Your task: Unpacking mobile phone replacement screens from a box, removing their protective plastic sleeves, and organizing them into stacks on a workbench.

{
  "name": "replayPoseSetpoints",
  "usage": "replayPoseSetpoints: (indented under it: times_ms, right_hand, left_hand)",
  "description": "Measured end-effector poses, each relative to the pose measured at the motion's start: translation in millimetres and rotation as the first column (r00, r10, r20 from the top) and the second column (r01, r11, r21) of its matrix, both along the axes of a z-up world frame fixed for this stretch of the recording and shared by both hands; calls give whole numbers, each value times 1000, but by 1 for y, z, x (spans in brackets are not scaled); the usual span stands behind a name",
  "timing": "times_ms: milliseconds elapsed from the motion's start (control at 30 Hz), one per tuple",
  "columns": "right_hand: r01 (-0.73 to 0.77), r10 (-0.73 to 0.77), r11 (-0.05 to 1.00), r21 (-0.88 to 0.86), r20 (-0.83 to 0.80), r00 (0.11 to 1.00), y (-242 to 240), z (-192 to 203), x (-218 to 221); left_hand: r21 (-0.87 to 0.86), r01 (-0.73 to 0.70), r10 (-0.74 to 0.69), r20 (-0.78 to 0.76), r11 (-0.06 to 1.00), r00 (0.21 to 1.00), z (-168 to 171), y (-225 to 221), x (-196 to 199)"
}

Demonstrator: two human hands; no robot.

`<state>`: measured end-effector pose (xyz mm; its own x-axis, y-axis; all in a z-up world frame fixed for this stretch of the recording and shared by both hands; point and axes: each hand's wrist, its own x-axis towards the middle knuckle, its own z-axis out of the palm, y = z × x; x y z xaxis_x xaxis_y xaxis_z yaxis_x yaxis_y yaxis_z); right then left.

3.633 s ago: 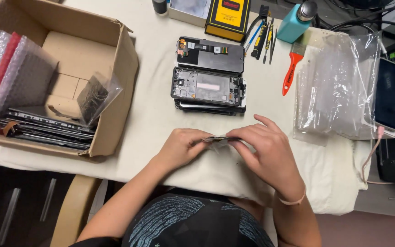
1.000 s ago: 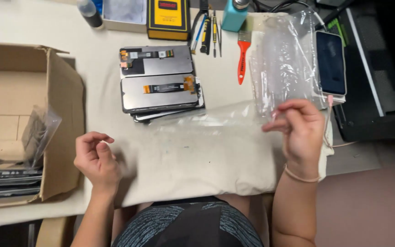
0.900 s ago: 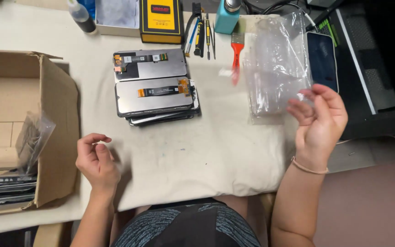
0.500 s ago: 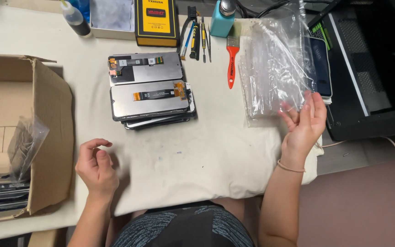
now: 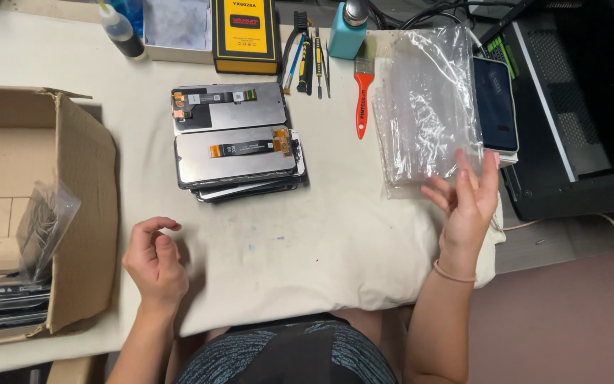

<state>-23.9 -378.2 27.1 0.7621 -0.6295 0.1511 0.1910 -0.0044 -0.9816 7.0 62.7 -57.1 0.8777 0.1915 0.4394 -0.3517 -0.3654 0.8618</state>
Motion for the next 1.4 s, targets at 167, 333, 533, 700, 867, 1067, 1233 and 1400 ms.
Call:
replayPoseSetpoints:
  times_ms: [167,333,533,700,867,1067,1233,1400]
  right_hand:
    - [340,-423,734,-588,-4,906,40,23,-16]
    - [2,-162,493,-870,-89,983,35,67,69]
    - [-426,-242,415,-804,-549,800,-4,46,159]
    - [-390,-207,625,-676,-626,752,-13,18,160]
    - [-383,-124,733,-563,-663,738,-6,32,153]
    - [-484,-208,627,-611,-729,652,-8,21,155]
    - [-496,-180,645,-582,-746,641,-13,16,159]
    - [-502,-229,595,-628,-731,643,-17,2,162]
  left_hand:
    - [24,26,-24,-81,999,996,-1,0,-6]
    - [88,50,-42,-82,995,996,3,-2,-7]
    - [-22,98,-101,-135,995,986,5,-8,-10]
    - [-19,419,-419,-8,908,908,57,-61,-18]
    - [-97,741,-747,-142,664,650,91,-162,33]
    - [-408,669,-781,-390,621,487,36,-329,113]
    - [-469,603,-762,-339,646,552,50,-355,91]
    - [-381,596,-706,-327,707,629,31,-368,81]
